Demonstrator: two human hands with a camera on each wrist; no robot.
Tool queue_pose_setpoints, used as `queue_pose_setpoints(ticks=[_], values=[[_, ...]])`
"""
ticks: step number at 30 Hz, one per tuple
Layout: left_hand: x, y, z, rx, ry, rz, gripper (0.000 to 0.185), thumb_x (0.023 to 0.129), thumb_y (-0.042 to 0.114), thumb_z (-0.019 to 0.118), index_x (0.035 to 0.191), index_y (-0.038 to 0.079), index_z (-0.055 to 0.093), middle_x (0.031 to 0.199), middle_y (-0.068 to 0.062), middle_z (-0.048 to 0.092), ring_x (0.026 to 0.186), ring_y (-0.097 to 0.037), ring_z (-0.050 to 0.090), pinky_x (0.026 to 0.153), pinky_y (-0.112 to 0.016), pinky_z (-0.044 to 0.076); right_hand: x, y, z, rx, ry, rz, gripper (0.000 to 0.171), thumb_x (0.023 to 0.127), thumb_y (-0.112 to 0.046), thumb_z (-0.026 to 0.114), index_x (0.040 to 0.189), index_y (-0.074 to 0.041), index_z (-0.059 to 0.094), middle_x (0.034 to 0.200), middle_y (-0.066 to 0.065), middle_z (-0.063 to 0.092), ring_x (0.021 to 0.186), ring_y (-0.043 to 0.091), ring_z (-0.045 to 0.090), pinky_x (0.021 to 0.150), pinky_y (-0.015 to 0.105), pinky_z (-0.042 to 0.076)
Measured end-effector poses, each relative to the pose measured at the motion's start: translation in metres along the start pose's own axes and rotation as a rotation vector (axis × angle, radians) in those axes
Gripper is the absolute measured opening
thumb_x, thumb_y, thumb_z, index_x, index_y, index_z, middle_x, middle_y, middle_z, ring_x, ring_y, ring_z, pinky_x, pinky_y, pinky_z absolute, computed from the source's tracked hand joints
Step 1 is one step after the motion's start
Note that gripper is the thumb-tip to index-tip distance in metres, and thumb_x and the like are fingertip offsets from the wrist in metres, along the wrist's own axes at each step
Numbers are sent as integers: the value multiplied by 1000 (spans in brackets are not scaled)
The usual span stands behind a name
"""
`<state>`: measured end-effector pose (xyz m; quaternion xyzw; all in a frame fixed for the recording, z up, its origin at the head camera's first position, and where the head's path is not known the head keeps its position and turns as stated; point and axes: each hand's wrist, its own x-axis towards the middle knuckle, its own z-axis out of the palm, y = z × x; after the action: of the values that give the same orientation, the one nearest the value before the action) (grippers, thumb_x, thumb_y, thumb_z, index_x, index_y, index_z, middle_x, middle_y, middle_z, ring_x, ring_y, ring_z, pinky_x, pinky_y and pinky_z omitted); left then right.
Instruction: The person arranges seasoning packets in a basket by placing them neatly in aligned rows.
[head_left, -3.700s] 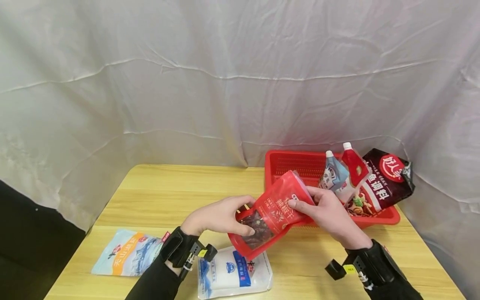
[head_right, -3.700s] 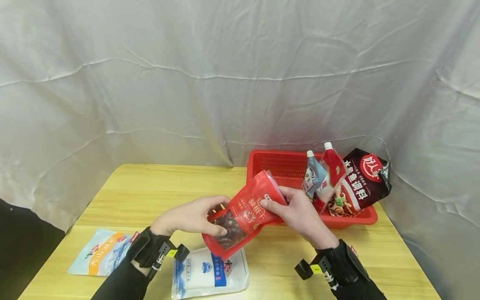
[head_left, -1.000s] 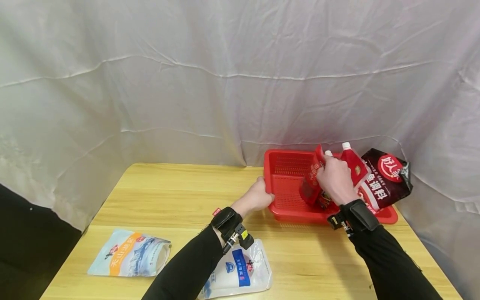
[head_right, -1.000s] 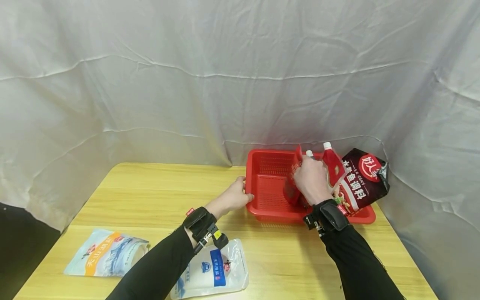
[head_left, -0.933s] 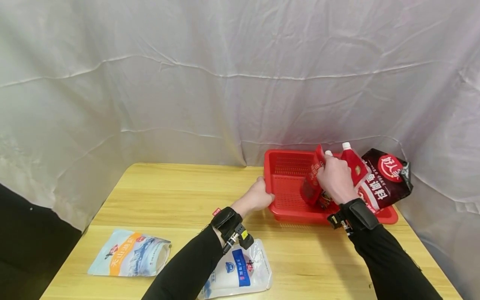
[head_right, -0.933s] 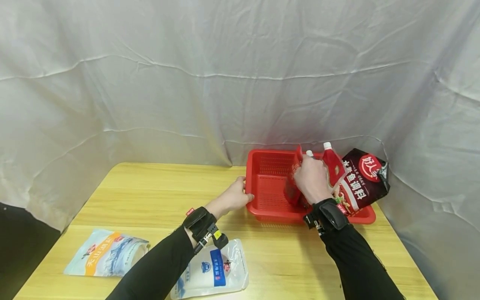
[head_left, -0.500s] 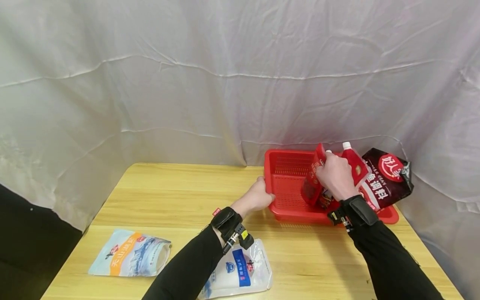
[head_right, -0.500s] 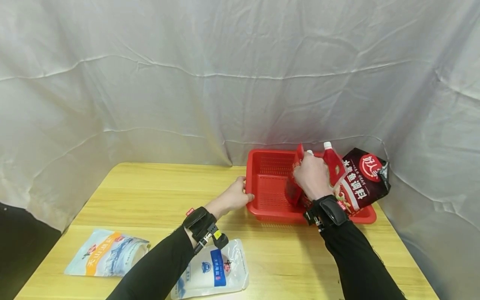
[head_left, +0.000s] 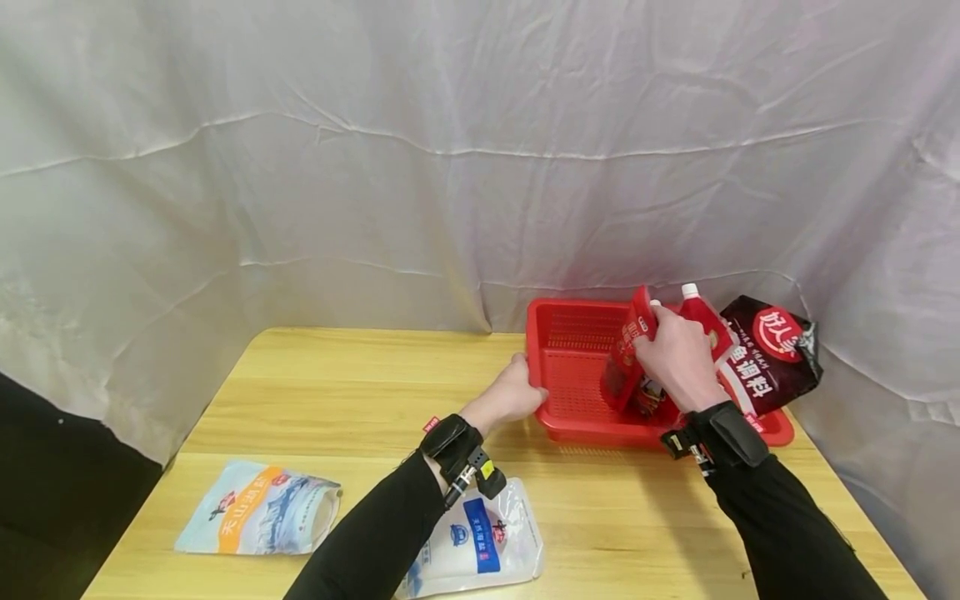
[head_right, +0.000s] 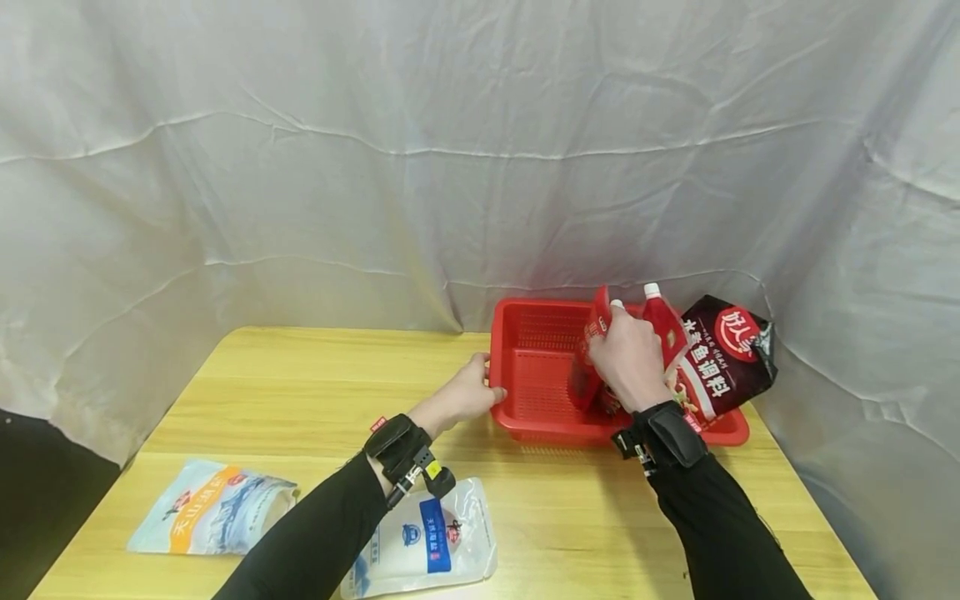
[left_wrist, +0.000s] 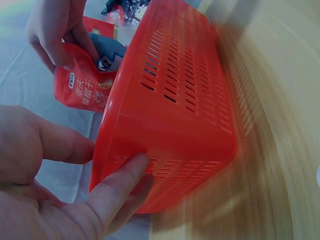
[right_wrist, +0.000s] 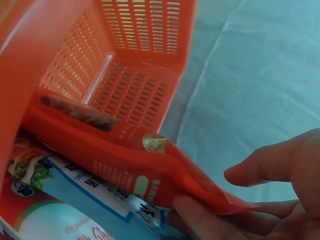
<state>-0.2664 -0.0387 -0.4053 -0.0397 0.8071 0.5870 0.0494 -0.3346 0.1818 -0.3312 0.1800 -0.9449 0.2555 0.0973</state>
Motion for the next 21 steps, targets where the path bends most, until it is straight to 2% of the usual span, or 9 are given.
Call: queue_pose_setpoints(ticks=[4, 6, 9, 12, 15, 16, 18, 21], values=[[0, -1, 0, -5, 5, 1, 59, 94, -10, 59, 148, -8, 36, 127, -21, 59, 112, -28, 63, 104, -43, 50, -5, -2, -7, -20, 64, -33, 54, 92, -10, 58, 142, 8, 53, 114, 32, 68, 92, 45, 66, 86, 65, 48], [1, -1, 0, -3, 7, 6, 58, 94, -10, 59, 148, -8, 36, 127, -22, 59, 112, -28, 63, 104, -43, 50, -8, -4, -10, -21, 99, -47, 52, 92, -11, 58, 141, 8, 55, 116, 32, 69, 95, 46, 68, 86, 64, 51], [1, -2, 0, -6, 8, 11, 58, 94, -10, 59, 147, -8, 37, 129, -23, 59, 112, -27, 62, 105, -43, 50, -14, -7, -15, 17, 132, -55, 51, 95, -14, 58, 143, 5, 55, 122, 32, 68, 105, 48, 67, 97, 66, 43], [0, -3, 0, -9, 12, 10, 58, 94, -9, 60, 147, -8, 36, 130, -24, 59, 111, -26, 63, 105, -42, 50, -22, -10, -15, 69, 167, -88, 50, 99, -17, 59, 146, 1, 53, 129, 29, 66, 113, 46, 65, 103, 66, 42], [0, -4, 0, -33, 1, 10, 59, 95, -10, 60, 148, -8, 36, 130, -25, 60, 110, -28, 65, 103, -42, 52, -31, -13, -11, 109, 226, -180, 44, 99, -14, 64, 141, -2, 59, 128, 25, 68, 110, 42, 66, 96, 62, 50], [0, -4, -1, -42, -3, 12, 59, 95, -10, 59, 149, -8, 35, 130, -25, 60, 110, -28, 65, 102, -41, 52, -34, -14, -9, 114, 244, -213, 41, 98, -12, 66, 138, -3, 62, 125, 23, 69, 106, 40, 67, 89, 59, 55], [0, -5, -1, -65, -9, 18, 59, 95, -10, 60, 149, -9, 34, 130, -27, 59, 109, -31, 67, 98, -39, 55, -40, -14, -3, 120, 266, -272, 36, 96, -9, 69, 132, -3, 66, 119, 21, 71, 98, 37, 68, 83, 54, 55], [1, -6, -2, -125, -17, 20, 61, 96, -10, 59, 151, -9, 32, 129, -29, 60, 107, -39, 70, 89, -37, 60, -49, -15, 9, 120, 249, -324, 31, 95, -8, 72, 126, -4, 69, 110, 16, 73, 90, 31, 68, 75, 45, 53]])
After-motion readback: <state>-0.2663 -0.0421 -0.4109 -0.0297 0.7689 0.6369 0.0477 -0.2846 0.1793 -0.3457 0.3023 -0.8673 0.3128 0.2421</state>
